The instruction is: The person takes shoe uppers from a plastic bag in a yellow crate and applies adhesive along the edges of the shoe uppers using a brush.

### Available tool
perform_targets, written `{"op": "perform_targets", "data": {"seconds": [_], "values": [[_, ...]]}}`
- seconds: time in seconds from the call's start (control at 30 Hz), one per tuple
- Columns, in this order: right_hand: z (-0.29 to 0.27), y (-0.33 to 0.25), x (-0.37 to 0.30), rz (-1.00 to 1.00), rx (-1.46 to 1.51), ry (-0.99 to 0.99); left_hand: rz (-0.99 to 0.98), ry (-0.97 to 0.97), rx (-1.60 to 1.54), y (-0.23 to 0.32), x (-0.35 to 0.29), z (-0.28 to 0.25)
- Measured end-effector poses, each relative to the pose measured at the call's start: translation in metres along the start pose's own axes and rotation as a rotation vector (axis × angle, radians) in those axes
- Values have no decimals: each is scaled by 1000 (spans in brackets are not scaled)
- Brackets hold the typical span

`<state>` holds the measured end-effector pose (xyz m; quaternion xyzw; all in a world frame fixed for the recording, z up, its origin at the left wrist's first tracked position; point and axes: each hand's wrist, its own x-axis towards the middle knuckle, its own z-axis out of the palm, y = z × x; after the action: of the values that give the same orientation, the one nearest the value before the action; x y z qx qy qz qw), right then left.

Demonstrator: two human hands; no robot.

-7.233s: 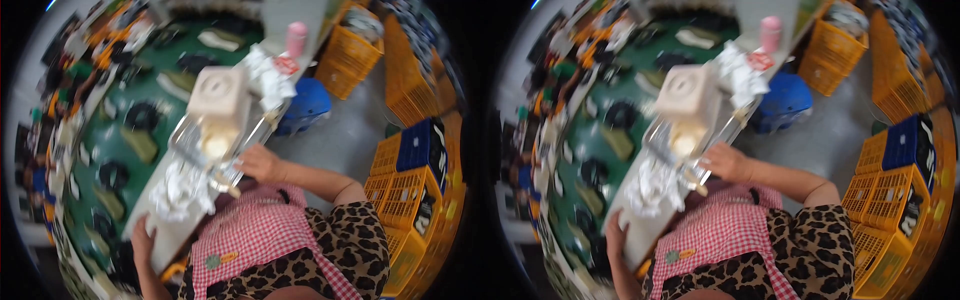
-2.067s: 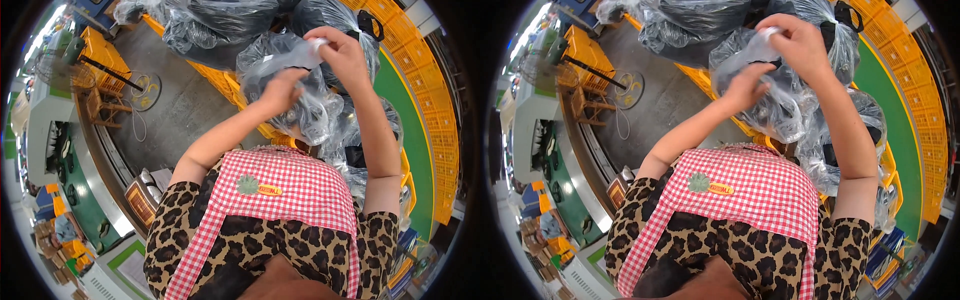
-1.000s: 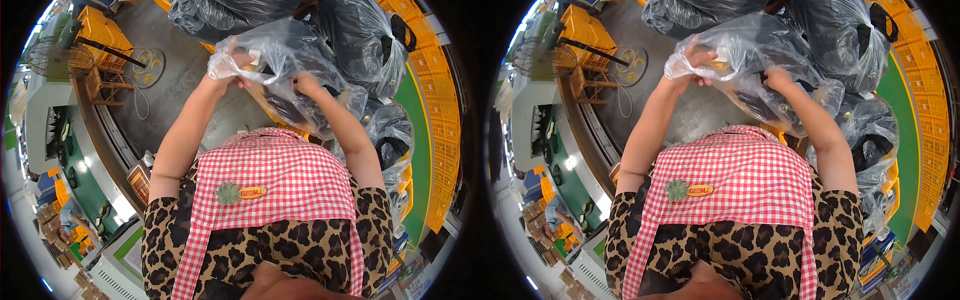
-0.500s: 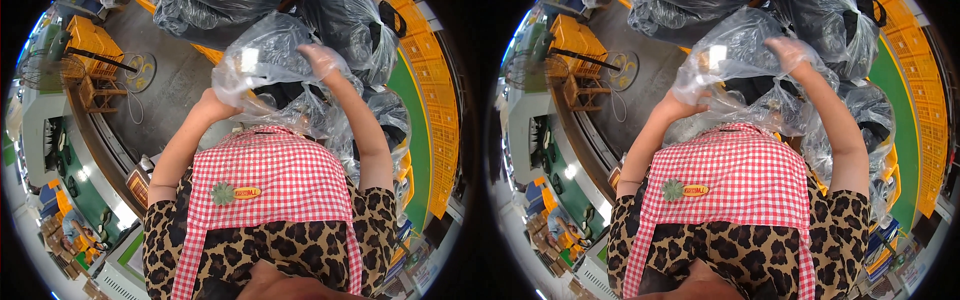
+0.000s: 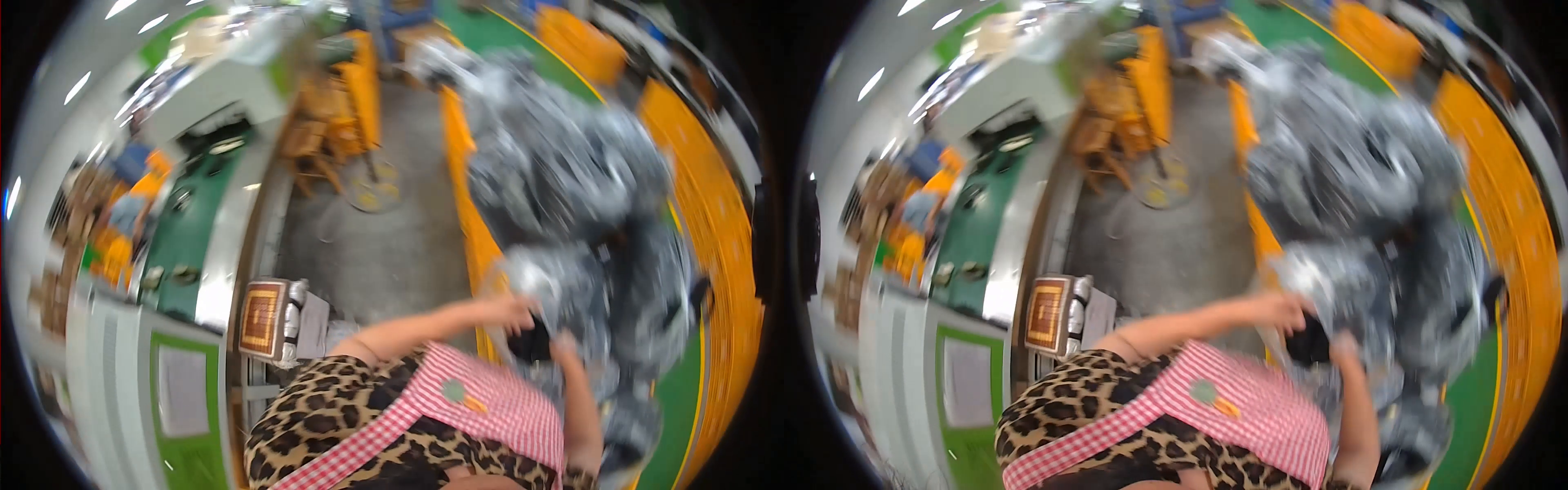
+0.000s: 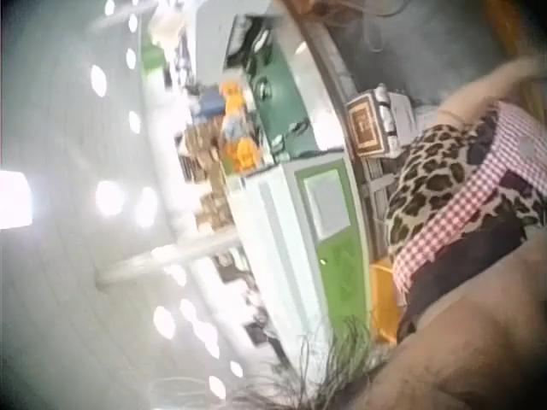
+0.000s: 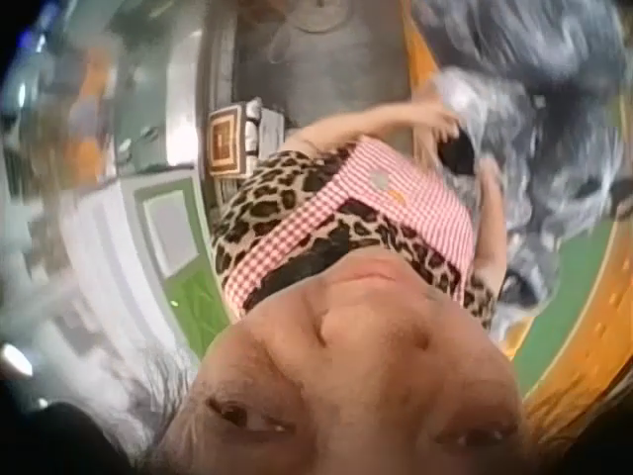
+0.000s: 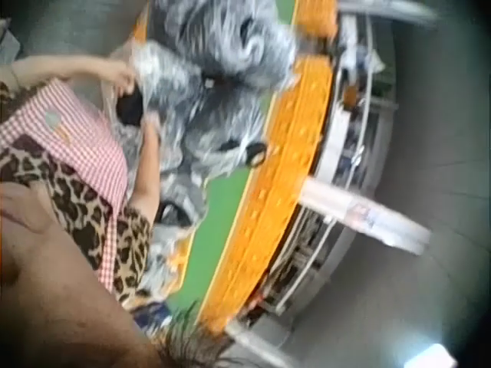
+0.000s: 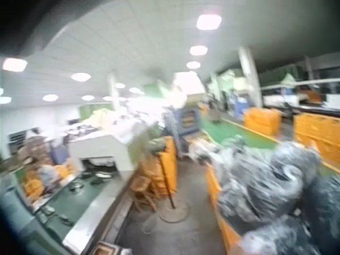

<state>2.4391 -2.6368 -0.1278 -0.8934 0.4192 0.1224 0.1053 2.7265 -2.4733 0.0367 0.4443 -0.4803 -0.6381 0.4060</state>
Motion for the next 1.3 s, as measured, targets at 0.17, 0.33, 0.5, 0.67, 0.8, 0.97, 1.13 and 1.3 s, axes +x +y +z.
{"op": "perform_targets", "data": {"seconds": [0.17, 0.33, 0.5, 0.67, 0.8, 0.97, 1.13, 1.3], "values": [[0, 5, 3, -61, -20, -136, -90, -3, -29, 6, -23, 22], [-70, -26, -11, -35, 289, -530, -80, -31, -160, -43, 24, 20], [-56, -20, -11, -101, 659, -406, -513, -31, -146, -118, 86, 16], [-52, -41, -30, -248, 281, -184, -554, -254, -265, -78, 25, 36], [-37, -48, -37, -195, 154, -81, -596, 12, -281, -84, 49, 73], [-31, -63, -42, -174, 247, 168, -536, 496, -161, -113, 69, 85], [-54, -53, -58, -166, 202, 353, -486, 359, -293, -162, 99, 80], [-124, -21, -81, -249, 531, 458, -489, 438, -309, -100, 72, 84]]}}
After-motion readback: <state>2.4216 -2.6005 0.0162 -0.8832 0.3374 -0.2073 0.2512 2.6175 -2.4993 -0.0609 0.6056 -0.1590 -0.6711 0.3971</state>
